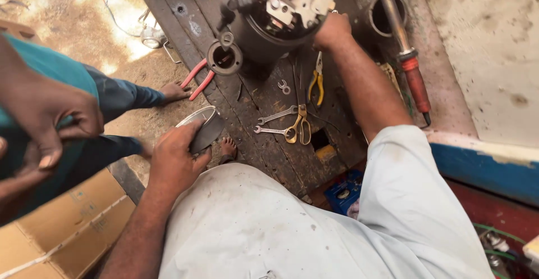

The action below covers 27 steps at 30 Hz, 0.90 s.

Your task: Repairing and reassembling a starter motor on a mechanical workbench using various hand tools.

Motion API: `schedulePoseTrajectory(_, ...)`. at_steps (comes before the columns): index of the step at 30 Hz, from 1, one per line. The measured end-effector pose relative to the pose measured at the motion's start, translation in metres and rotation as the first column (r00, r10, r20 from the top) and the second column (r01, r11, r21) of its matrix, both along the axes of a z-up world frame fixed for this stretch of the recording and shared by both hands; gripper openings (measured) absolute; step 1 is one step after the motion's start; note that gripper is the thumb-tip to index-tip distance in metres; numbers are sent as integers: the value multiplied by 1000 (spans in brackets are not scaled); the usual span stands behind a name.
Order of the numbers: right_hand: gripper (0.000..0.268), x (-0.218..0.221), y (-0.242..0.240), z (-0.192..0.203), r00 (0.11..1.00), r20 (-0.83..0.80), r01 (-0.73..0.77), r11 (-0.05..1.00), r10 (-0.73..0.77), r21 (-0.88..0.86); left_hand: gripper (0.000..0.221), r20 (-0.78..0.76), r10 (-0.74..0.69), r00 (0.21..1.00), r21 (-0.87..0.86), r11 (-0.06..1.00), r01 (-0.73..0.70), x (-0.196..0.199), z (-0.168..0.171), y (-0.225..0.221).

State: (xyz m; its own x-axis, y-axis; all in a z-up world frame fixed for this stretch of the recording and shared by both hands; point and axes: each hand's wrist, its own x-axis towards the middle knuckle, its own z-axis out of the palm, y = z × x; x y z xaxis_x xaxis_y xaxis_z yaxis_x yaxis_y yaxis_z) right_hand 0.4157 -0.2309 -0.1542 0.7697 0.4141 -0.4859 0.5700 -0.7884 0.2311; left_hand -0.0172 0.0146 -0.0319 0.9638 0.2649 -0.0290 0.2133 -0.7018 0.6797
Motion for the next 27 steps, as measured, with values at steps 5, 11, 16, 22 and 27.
schedulePoseTrajectory(5,57,29,-12,-68,973,172,-195,942,151,275,62,-60,130,990,-113,984,-137,-4,-8,5)
schedulePoseTrajectory(11,57,28,-21,-50,843,359,-530,736,401,421,59,-46,258,965,-258,930,-261,-2,-8,7)
schedulePoseTrajectory(16,60,-5,-18,18,547,533,-836,449,645,315,57,-44,346,937,-404,851,-334,-6,-4,7)
schedulePoseTrajectory(22,51,-185,-57,119,801,-598,586,174,25,792,61,-47,374,926,-821,514,-249,1,-12,6)
schedulePoseTrajectory(27,69,-310,-13,121,477,-717,793,103,508,600,61,-36,362,931,-893,407,-193,8,-10,-6)
